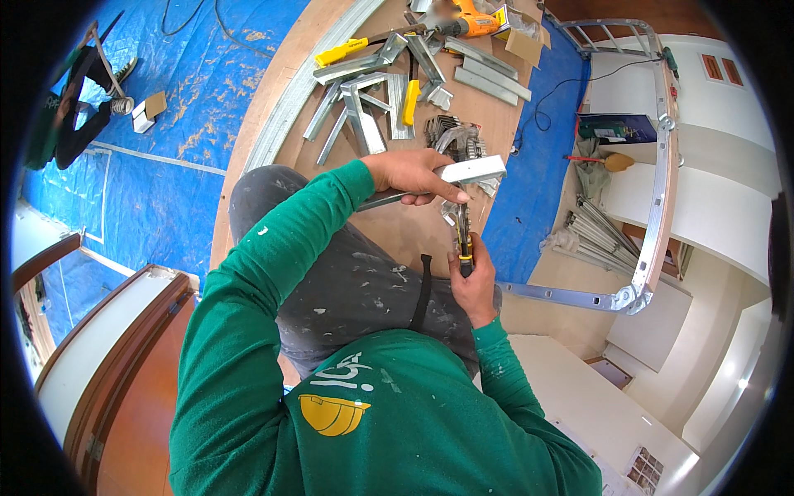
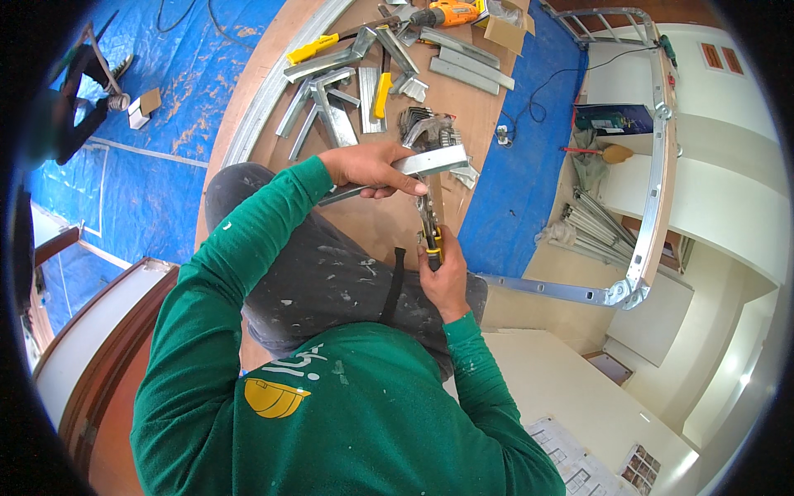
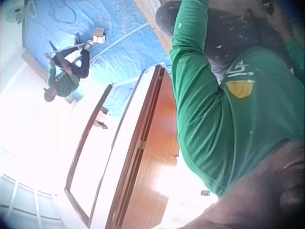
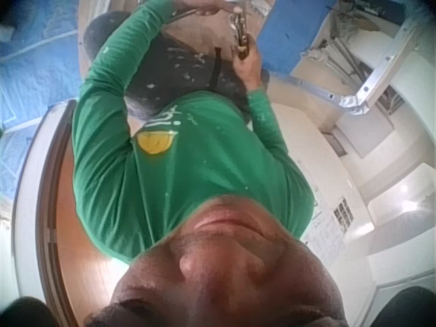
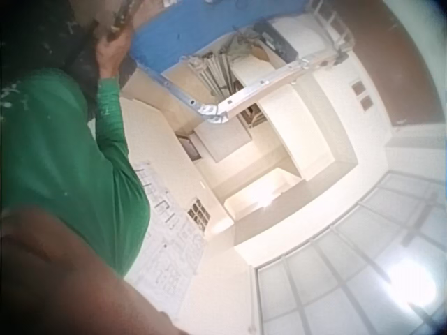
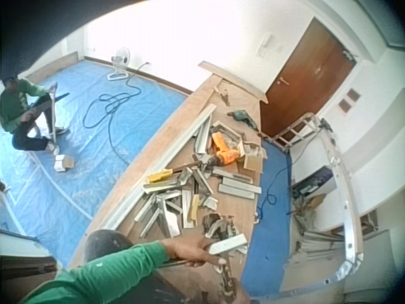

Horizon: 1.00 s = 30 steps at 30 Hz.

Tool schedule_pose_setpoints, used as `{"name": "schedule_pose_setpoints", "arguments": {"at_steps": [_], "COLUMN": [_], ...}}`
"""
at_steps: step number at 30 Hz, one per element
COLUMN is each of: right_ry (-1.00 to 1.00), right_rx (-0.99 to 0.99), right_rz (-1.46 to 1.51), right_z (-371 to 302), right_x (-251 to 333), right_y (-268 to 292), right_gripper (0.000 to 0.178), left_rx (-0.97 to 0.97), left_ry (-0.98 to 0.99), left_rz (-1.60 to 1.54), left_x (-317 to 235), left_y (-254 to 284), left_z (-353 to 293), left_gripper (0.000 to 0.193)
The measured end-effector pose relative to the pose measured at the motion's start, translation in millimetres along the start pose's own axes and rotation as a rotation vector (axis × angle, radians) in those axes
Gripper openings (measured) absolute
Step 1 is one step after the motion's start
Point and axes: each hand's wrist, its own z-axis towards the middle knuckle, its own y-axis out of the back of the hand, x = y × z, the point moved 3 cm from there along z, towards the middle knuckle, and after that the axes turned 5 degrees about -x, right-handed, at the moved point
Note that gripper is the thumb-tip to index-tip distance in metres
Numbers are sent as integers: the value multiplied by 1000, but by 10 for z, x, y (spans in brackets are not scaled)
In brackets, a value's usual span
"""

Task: The person sits on the floor and uses tin snips to cut small metal strips into shorter pieces. They occasionally use a hammer to tap the metal and inspect the cut edges. A coworker in the background uses a hand saw on a wooden plank.

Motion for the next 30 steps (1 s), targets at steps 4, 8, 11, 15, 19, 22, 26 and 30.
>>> {"name": "schedule_pose_setpoints", "arguments": {"at_steps": [4, 8, 11, 15, 19, 22, 26, 30], "right_ry": [5, -55, -80, -118, -97, -132, -125, -126], "right_rx": [-5, 42, 51, 85, 48, 66, 74, 77], "right_rz": [7, 62, 62, 42, 53, 17, 13, 37], "right_z": [7, 5, -8, -15, -8, 8, 21, 8], "right_x": [-4, 0, -16, -27, -15, -3, -11, -71], "right_y": [-18, -35, -48, -37, -36, -22, -3, 8], "right_gripper": [52, 47, 46, 44, 37, 31, 26, 26], "left_rx": [-8, 8, 42, 70, 61, 60, 70, 80], "left_ry": [-2, -2, -8, 5, 4, -10, -8, -34], "left_rz": [-5, -29, -62, -52, -54, -64, -43, -44], "left_x": [5, -8, -20, 18, 16, -3, 22, 6], "left_y": [-15, -54, -86, -82, -91, -111, -126, -127], "left_z": [2, -17, -36, -7, -9, -25, -15, -17], "left_gripper": [55, 56, 56, 55, 55, 55, 54, 54]}}
